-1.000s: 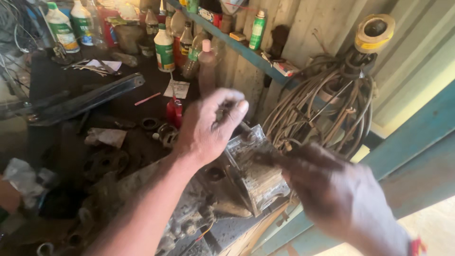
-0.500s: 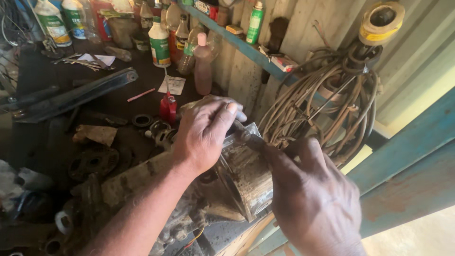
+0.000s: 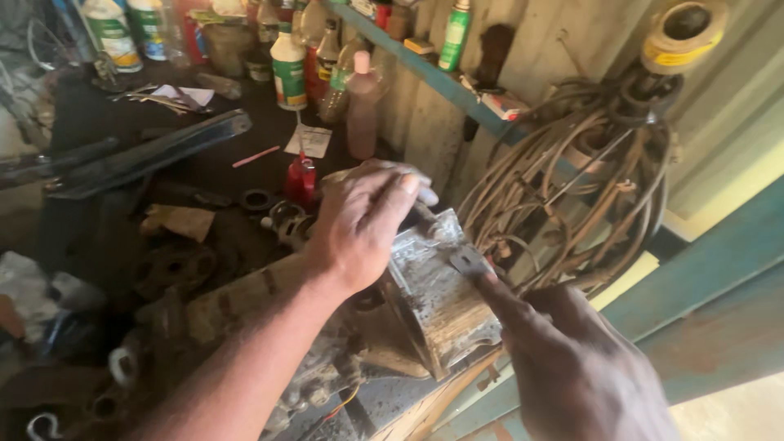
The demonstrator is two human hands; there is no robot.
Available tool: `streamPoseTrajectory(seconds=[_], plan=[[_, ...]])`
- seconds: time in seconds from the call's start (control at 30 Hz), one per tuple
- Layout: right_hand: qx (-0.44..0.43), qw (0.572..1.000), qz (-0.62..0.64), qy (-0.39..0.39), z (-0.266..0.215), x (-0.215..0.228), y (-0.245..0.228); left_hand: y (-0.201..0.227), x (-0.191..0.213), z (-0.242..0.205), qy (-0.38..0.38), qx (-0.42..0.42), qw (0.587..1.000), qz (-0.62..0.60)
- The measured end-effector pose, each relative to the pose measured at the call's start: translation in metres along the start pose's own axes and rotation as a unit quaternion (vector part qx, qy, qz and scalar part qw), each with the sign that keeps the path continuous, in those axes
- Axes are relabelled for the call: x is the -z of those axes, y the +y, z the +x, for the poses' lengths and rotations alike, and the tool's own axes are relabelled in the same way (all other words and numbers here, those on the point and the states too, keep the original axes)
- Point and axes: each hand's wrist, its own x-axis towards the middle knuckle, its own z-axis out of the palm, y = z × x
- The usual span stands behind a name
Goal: The person scrapes a metal part clamped in a vise using a flat metal tool. They repeatedly scrape the surface to remove residue and occasionally wipe the part with a cloth.
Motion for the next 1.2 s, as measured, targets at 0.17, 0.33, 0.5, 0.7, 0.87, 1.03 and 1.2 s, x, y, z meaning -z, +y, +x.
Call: streamPoseTrajectory(seconds=[0.17, 0.33, 0.5, 0.7, 0.87, 1.03, 1.2], plan=[[-0.112, 0.948, -0.177, -0.24, 0.006, 0.023, -0.014, 0.002, 0.0, 0.0, 0.007, -0.014, 1.0, 0.004], [-0.157, 0.901, -0.214, -0.343, 0.047, 0.047, -0.059, 0.003, 0.002, -0.001, 0.001, -0.015, 1.0, 0.005], [-0.111, 0.904, -0.24, -0.336, 0.059, 0.058, -0.078, -0.001, 0.004, 0.002, -0.023, 0.038, 0.999, 0.004], [-0.105, 0.958, -0.125, -0.234, 0.056, 0.045, -0.079, 0.002, 0.006, -0.001, 0.006, 0.005, 1.0, 0.029], [-0.155, 0.944, -0.146, -0.254, 0.039, 0.031, -0.068, 0.0, 0.006, -0.002, -0.022, 0.058, 0.998, 0.028], [0.008, 1.0, -0.019, 0.018, 0.029, 0.006, -0.054, 0.003, 0.007, 0.002, 0.021, -0.029, 0.999, -0.017], [-0.081, 0.993, -0.054, -0.07, 0.019, 0.004, -0.058, 0.006, 0.0, -0.002, 0.011, 0.074, 0.997, 0.02]])
